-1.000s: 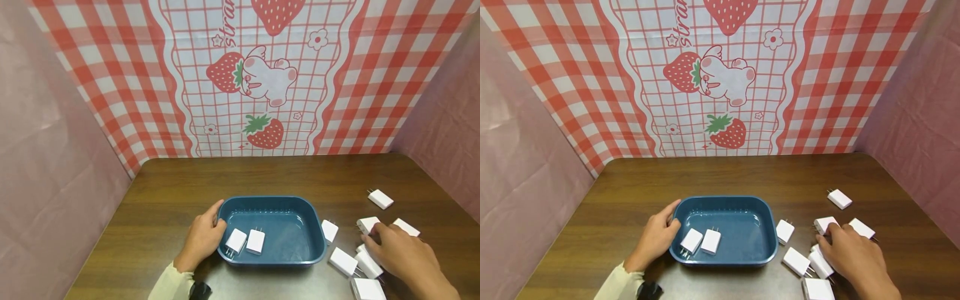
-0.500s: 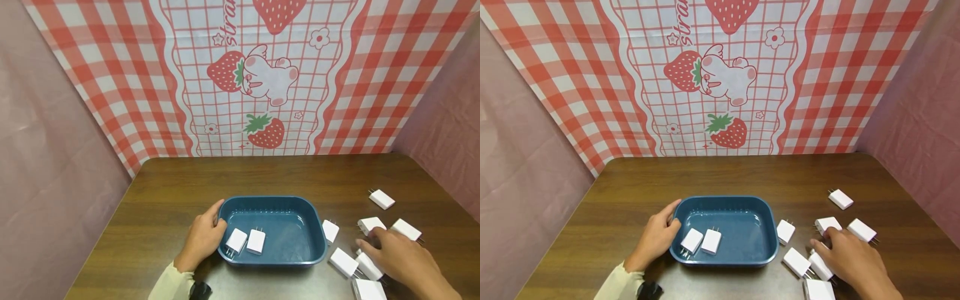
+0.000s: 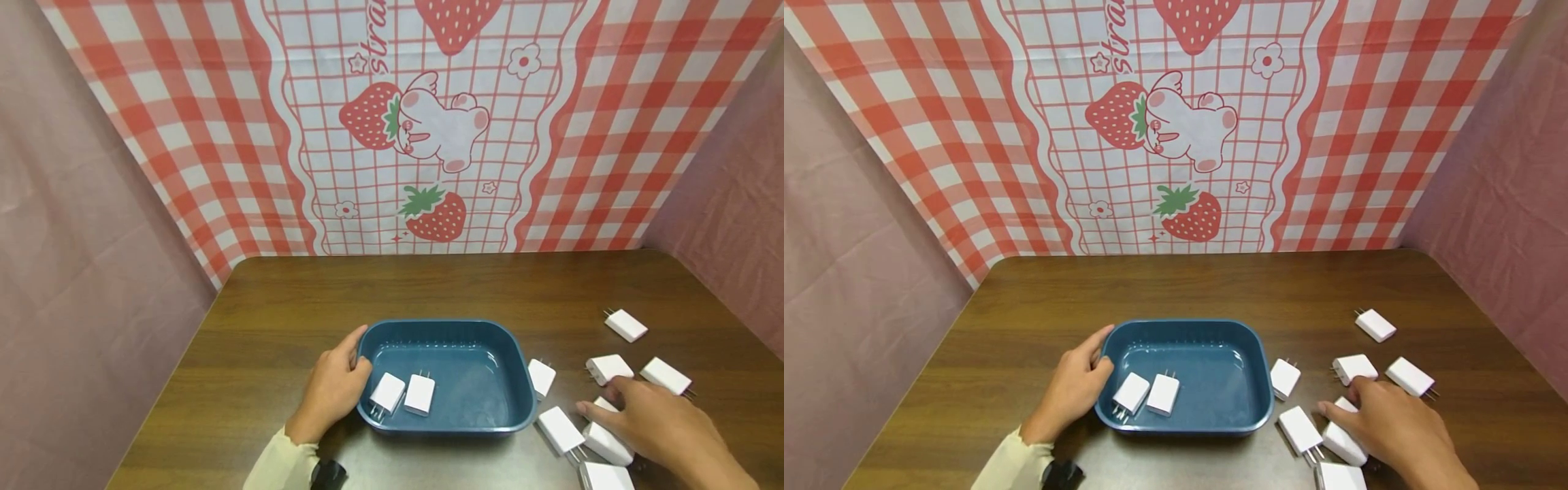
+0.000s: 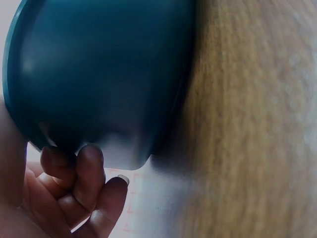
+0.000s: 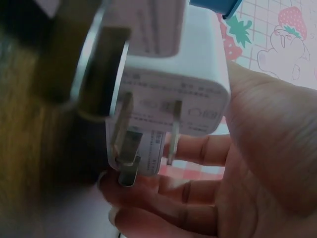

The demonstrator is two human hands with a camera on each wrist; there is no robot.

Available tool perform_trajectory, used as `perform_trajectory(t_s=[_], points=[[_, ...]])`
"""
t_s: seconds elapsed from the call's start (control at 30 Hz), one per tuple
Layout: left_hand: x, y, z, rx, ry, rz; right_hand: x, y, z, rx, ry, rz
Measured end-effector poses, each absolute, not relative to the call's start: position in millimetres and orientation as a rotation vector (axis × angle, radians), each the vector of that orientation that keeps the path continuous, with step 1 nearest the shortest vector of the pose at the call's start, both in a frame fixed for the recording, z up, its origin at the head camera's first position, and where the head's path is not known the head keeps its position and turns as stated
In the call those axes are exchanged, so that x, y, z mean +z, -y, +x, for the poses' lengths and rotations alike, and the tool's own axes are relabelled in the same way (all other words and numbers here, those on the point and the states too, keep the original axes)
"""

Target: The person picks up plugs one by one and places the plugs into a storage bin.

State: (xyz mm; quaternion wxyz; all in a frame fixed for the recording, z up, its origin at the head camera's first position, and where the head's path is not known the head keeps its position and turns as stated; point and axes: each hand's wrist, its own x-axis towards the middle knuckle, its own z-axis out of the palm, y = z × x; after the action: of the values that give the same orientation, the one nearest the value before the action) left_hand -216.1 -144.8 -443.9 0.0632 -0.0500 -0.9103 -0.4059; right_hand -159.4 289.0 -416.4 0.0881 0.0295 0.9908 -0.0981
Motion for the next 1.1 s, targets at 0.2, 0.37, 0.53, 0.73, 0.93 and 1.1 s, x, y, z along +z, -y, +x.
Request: perform_trajectory(t_s=[0.2, 0.37, 0.53, 0.73, 0.93, 1.1], points=[[-444.2, 144.4, -216.4, -1.217, 2.747, -0.155, -417.9, -286.7, -158.8, -0.302, -2.949, 0.067], [-444.0, 144.1, -216.9, -1.214, 2.75, -0.15, -418.7, -287.3, -158.0, -0.315, -2.994, 0.037], [-443.3, 144.3, -216.4, -1.225, 2.757, -0.143, -421.3, -289.2, -158.9, -0.326, -3.042, 0.0], [-442.1, 144.2, -215.3, -1.25, 2.769, -0.123, -422.6, -287.4, -159.6, -0.38, -3.088, -0.042], [-441.1, 144.5, -214.5, -1.256, 2.775, -0.113, -423.0, -286.3, -159.5, -0.431, -3.147, -0.067], [-441.5, 144.2, -215.1, -1.259, 2.764, -0.121, -420.8, -287.3, -159.9, -0.44, -3.146, -0.057]])
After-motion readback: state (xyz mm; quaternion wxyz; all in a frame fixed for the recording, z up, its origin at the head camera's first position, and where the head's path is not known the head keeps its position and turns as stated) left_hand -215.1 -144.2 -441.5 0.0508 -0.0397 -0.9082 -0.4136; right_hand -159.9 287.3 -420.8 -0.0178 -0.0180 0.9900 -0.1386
